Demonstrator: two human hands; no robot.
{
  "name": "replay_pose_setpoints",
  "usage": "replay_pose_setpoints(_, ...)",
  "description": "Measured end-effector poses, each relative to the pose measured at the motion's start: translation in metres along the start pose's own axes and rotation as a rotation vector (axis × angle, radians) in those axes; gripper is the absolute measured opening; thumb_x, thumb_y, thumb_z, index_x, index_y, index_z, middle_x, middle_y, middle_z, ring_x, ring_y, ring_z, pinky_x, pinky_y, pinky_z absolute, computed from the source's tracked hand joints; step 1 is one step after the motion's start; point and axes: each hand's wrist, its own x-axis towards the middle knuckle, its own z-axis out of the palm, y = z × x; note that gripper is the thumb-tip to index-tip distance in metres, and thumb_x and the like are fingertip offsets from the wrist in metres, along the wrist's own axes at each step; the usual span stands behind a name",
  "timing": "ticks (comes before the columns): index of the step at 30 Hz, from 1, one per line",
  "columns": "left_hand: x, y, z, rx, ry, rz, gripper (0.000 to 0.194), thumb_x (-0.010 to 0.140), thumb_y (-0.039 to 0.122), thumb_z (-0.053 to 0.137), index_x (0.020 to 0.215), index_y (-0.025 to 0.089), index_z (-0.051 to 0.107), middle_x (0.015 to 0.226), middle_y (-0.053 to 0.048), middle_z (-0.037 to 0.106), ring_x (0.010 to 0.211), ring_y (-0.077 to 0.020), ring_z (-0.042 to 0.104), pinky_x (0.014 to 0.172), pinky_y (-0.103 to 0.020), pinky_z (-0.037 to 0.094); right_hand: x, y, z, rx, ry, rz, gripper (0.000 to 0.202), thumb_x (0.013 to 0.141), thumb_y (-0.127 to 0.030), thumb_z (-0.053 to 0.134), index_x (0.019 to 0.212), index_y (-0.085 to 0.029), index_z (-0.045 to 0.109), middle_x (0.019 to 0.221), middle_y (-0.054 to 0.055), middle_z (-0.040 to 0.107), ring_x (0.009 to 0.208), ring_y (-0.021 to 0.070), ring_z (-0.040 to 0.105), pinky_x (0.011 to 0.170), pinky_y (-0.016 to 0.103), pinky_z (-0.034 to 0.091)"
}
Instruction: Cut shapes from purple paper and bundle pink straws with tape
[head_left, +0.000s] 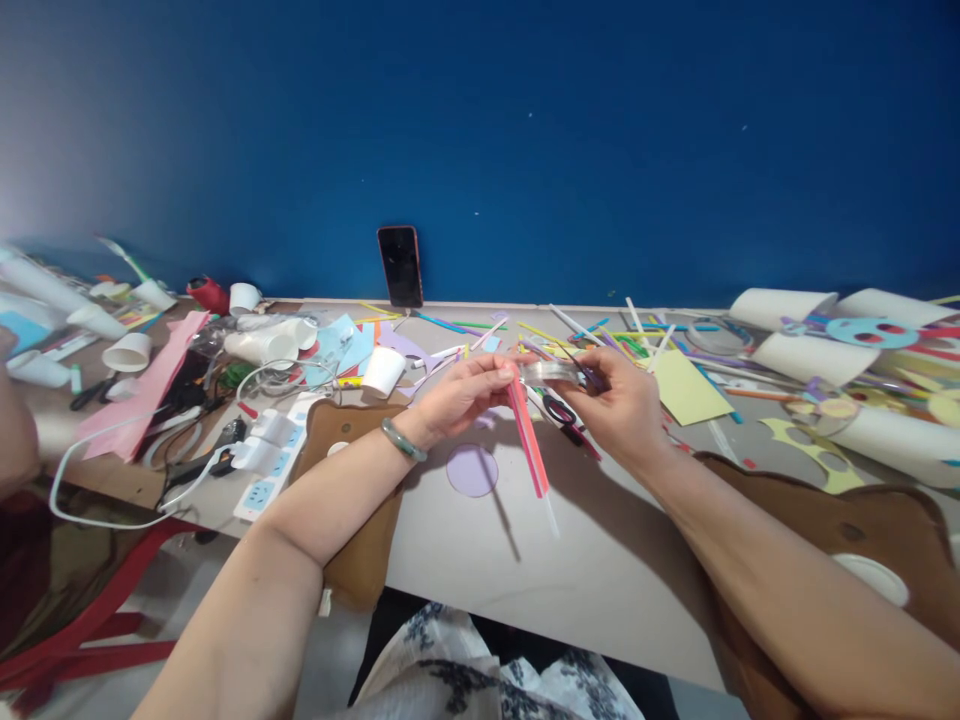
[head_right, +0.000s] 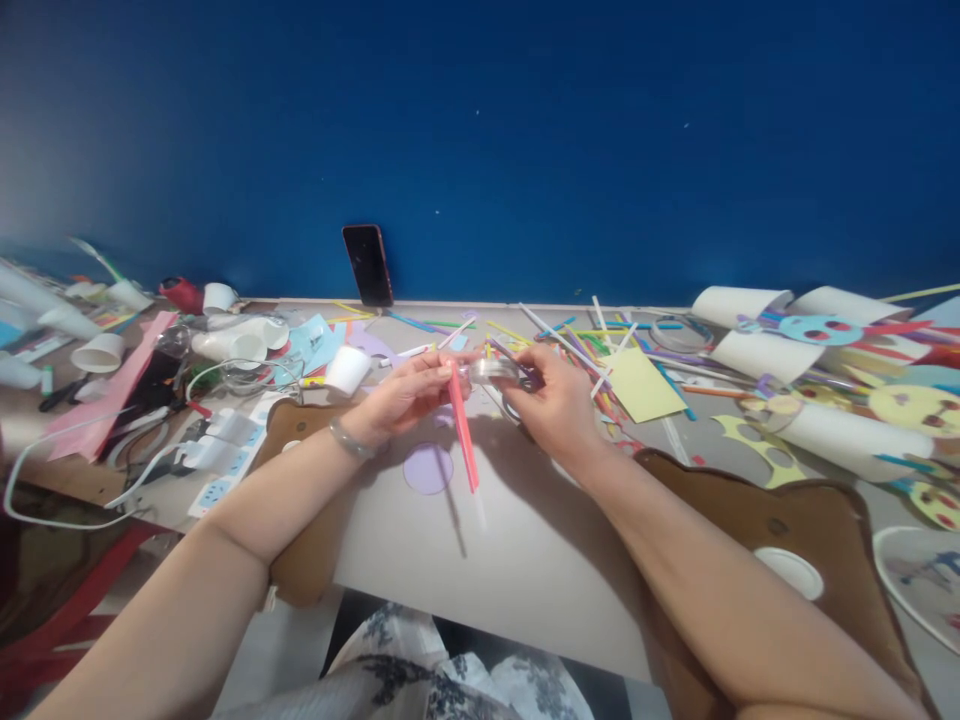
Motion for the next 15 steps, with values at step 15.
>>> replay_pose_setpoints(15,0.004,0.008,-0.001,-0.119,0.118,0.091,0.028,0.072,0.032,0.082,0.075,0.015,0.059,0.115,-0.007,0.072,0.088,-0.0179,0.071,0.085,-0.033,0.051,-0.012,-0.02,0.003,0.306,-0.028,0.106,0.04,0.083,-0.062,0.067,0.081,-0.023,0.058,0.07,0.0,0.056,0.058,0.0147,0.05,0.052,0.028,0.04)
